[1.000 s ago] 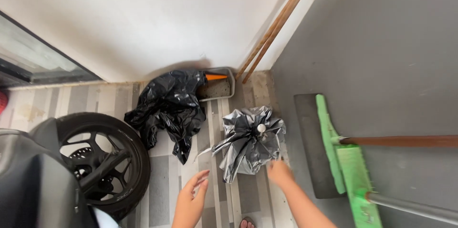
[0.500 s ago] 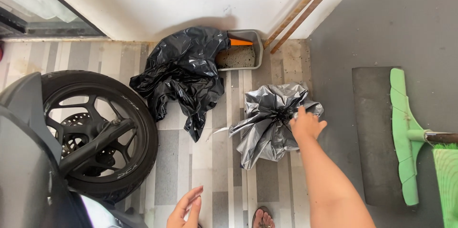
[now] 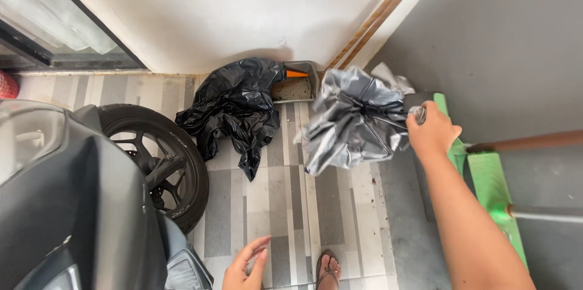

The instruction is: The recorder ties plastic bags, hangs them on a wall rack, folds an umbrella, and organizes motorcycle helmets in a garage area.

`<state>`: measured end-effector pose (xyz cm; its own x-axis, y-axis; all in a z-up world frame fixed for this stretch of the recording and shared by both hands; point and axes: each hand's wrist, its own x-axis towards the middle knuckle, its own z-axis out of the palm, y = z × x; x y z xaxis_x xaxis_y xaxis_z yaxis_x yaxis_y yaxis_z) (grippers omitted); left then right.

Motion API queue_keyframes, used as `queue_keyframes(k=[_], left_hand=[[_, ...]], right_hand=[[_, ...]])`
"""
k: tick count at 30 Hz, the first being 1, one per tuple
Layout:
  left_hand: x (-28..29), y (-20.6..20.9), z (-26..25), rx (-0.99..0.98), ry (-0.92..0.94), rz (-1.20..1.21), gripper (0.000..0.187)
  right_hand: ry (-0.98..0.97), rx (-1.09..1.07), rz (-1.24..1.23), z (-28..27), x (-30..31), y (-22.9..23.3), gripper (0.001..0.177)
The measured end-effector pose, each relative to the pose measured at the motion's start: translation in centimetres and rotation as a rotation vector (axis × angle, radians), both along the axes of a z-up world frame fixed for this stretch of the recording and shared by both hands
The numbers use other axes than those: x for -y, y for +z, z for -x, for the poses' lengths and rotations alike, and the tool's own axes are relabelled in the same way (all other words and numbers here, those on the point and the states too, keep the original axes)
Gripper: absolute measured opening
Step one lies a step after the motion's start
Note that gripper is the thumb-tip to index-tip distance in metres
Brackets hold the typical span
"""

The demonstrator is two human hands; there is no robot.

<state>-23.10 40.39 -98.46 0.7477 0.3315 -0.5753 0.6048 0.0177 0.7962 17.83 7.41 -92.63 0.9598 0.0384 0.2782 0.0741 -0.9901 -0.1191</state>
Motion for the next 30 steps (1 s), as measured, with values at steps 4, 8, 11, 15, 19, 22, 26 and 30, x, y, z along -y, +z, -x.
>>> queue_keyframes(k=[4,8,11,15,19,22,26,30], left_hand=[[-1.4,-1.0,2.6,0.044,-0.010,0.014,0.034],[-3.3,-0.2,3.7,0.033,-0.039,0.018,0.036],[-4.2,-1.4,5.3,0.063,-0.065,-0.004,0.037],[-4.7,-7.0,7.4,0.065,-0.146,0.042,0.041],[-1.9,-1.7,6.0,0.139,-0.014,0.006,0.036],[-0.2,1.8,3.5,-0.002,-0.024,0.008,0.034],[1.6,4.2,0.0,0.242,0.011,-0.042,0.034],[2.3,4.8,-3.8,0.262,-0.012,-0.077,0.031]], right_hand=[[-0.120,-0.024,-0.123,0.6,-0.3,3.2,0.038],[-0.129,-0.024,-0.171,2.7,-1.7,3.4,0.037],[-0.132,-0.082,-0.179,6.0,-3.2,2.6,0.036],[-0.107,-0.157,-0.149,9.3,-4.4,0.4,0.037],[-0.126,-0.226,-0.125,12.9,-4.1,-3.3,0.035],[-0.102,-0.264,-0.126,15.2,-4.0,-6.3,0.039],[-0.113,-0.371,-0.107,18.5,-4.5,-9.3,0.038],[-0.088,-0.392,-0.079,20.3,-4.4,-11.7,0.039]])
